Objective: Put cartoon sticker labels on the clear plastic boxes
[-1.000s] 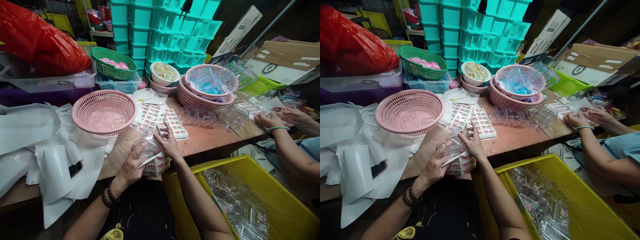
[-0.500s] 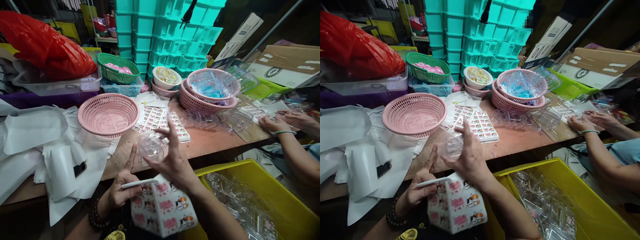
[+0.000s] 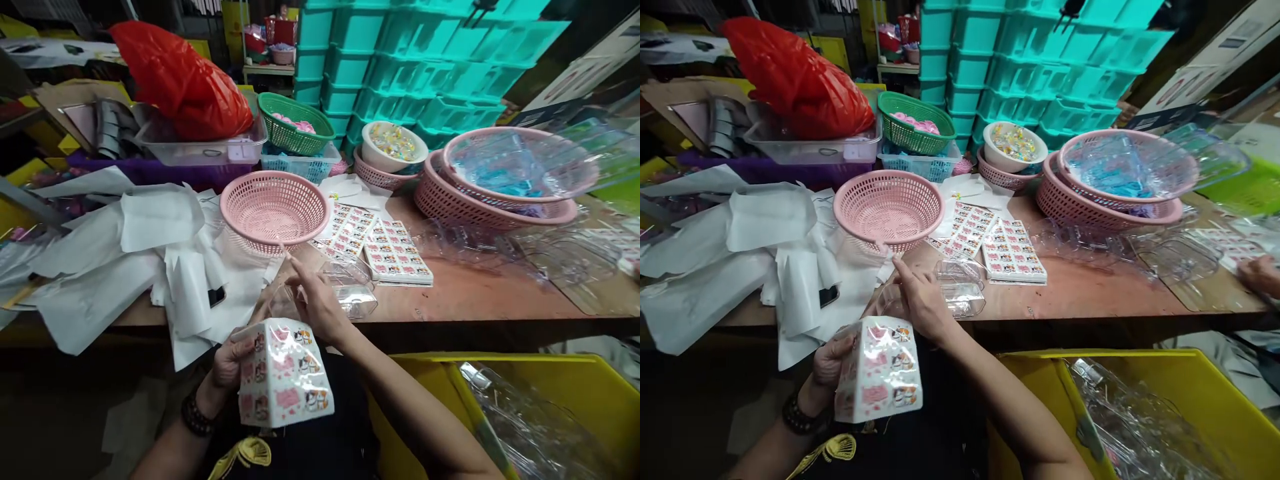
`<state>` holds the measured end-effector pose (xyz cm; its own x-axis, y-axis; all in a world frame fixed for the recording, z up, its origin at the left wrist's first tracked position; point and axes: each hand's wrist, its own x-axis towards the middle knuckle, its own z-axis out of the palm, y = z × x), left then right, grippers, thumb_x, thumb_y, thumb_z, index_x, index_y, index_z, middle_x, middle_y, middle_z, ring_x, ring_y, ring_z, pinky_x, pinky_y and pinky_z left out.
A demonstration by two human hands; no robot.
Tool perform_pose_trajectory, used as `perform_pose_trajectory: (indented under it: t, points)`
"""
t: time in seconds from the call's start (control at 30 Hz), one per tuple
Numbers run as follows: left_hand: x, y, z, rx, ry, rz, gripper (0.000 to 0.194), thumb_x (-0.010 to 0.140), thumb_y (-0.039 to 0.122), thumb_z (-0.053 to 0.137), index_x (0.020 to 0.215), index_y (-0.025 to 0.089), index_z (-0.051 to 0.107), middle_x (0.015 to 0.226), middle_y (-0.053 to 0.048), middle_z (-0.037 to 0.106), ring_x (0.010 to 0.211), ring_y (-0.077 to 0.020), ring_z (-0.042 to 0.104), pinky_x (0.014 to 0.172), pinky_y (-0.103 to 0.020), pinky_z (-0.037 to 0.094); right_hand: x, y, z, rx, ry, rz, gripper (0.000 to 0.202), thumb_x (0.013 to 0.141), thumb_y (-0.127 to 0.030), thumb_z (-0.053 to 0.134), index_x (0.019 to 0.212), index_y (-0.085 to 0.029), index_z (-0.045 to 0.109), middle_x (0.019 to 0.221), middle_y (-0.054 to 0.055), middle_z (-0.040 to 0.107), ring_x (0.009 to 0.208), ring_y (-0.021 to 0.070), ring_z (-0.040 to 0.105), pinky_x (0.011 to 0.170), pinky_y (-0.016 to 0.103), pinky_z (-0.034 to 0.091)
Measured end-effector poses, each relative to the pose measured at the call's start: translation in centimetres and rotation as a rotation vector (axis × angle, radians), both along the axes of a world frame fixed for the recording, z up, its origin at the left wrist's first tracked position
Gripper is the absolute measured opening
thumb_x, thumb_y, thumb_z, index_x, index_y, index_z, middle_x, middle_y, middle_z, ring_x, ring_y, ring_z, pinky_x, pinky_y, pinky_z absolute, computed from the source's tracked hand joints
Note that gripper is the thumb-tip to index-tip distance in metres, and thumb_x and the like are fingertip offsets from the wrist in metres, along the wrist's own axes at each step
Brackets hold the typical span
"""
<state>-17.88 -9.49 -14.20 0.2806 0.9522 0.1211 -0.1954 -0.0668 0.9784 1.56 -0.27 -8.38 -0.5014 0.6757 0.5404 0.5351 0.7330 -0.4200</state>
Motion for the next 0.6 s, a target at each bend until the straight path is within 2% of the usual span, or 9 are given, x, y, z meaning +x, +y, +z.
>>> perform_pose_trajectory:
  t: [0.07,0.1,0.17,0.23,0.3,0.4,0.47,0.5,0.6]
  points:
    - [-1.0,0.0,0.8,0.12,0.086,0.116,0.057,0.096,0.055,0.044,0.137,0.018,0.056,0.157,-0.017,0.042,0.139,-0.0376,0.048,0.108,-0.055,0.047,-0.8,0.7,-1.0,0.092,-0.153,-0.013,0.077,0.097,-0.009,0.037,0.162,-0.024,-0.001,0.102,0.009,0.073,0.093,0.0248,0.066,0.081,0.041,0.046]
    - [-1.5,-0.2,1.2,0.166,0.14,0.139,0.045,0.096,0.049,0.048,0.124,0.018,0.065,0.162,-0.014,0.034,0.144,-0.0366,0.042,0.114,-0.054,0.041,-1.1,1.0,-1.2,0.12,-0.218,-0.017,0.077,0.097,-0.009,0.038,0.162,-0.023,-0.001,0.103,0.01,0.073,0.092,0.0255,0.065,0.08,0.041,0.045]
    - [-2.4,-0.7,1.9,0.258,0.313,0.122,0.03,0.097,0.036,0.05,0.088,0.018,0.073,0.163,-0.009,0.033,0.144,-0.0341,0.041,0.117,-0.051,0.038,-1.4,1.5,-1.4,0.116,-0.285,-0.02,0.079,0.097,-0.01,0.039,0.162,-0.022,-0.005,0.103,0.011,0.073,0.091,0.0267,0.065,0.079,0.042,0.045]
    - [-3.0,-1.1,2.6,0.312,0.475,0.086,0.035,0.097,0.028,0.051,0.068,0.018,0.069,0.163,-0.007,0.034,0.142,-0.0336,0.044,0.117,-0.049,0.038,-1.2,1.8,-1.2,0.036,-0.284,-0.012,0.087,0.095,-0.011,0.043,0.16,-0.022,-0.013,0.107,0.01,0.073,0.094,0.0282,0.065,0.081,0.043,0.045]
    - [-3.2,-1.2,3.2,0.347,0.572,0.073,0.032,0.094,0.024,0.054,0.067,0.018,0.07,0.166,-0.004,0.026,0.144,-0.0351,0.04,0.118,-0.049,0.037,-0.8,2.2,-0.8,-0.08,-0.258,0.034,0.097,0.091,-0.012,0.051,0.159,-0.024,-0.018,0.114,0.011,0.072,0.099,0.0297,0.065,0.085,0.046,0.047]
    - [-2.9,-0.6,3.8,0.361,0.573,0.011,0.028,0.092,0.021,0.058,0.068,0.018,0.072,0.169,-0.002,0.014,0.143,-0.0367,0.042,0.117,-0.047,0.039,0.1,2.5,0.2,-0.213,-0.203,0.142,0.109,0.084,-0.01,0.059,0.158,-0.027,-0.019,0.124,0.012,0.067,0.11,0.0312,0.064,0.092,0.052,0.048]
    - [-2.8,0.0,4.1,0.338,0.549,-0.047,0.026,0.092,0.02,0.059,0.069,0.017,0.072,0.168,-0.006,0.021,0.139,-0.0353,0.048,0.114,-0.044,0.044,0.7,2.6,0.9,-0.281,-0.168,0.186,0.108,0.084,-0.01,0.06,0.159,-0.031,-0.015,0.124,0.011,0.067,0.113,0.0305,0.064,0.095,0.055,0.049]
    - [-2.9,0.2,4.3,0.324,0.544,-0.069,0.024,0.092,0.019,0.058,0.073,0.018,0.073,0.163,-0.009,0.033,0.134,-0.0331,0.054,0.11,-0.042,0.047,0.9,2.7,1.2,-0.32,-0.149,0.196,0.105,0.085,-0.01,0.059,0.159,-0.032,-0.012,0.122,0.01,0.067,0.112,0.0295,0.064,0.095,0.055,0.05]
    - [-3.4,0.6,4.8,0.299,0.531,-0.089,0.019,0.093,0.016,0.057,0.093,0.019,0.076,0.119,-0.012,0.071,0.101,-0.0224,0.072,0.087,-0.03,0.06,1.1,2.8,1.7,-0.423,-0.093,0.21,0.095,0.088,-0.011,0.054,0.16,-0.035,-0.004,0.117,0.007,0.068,0.107,0.0262,0.067,0.092,0.052,0.056]
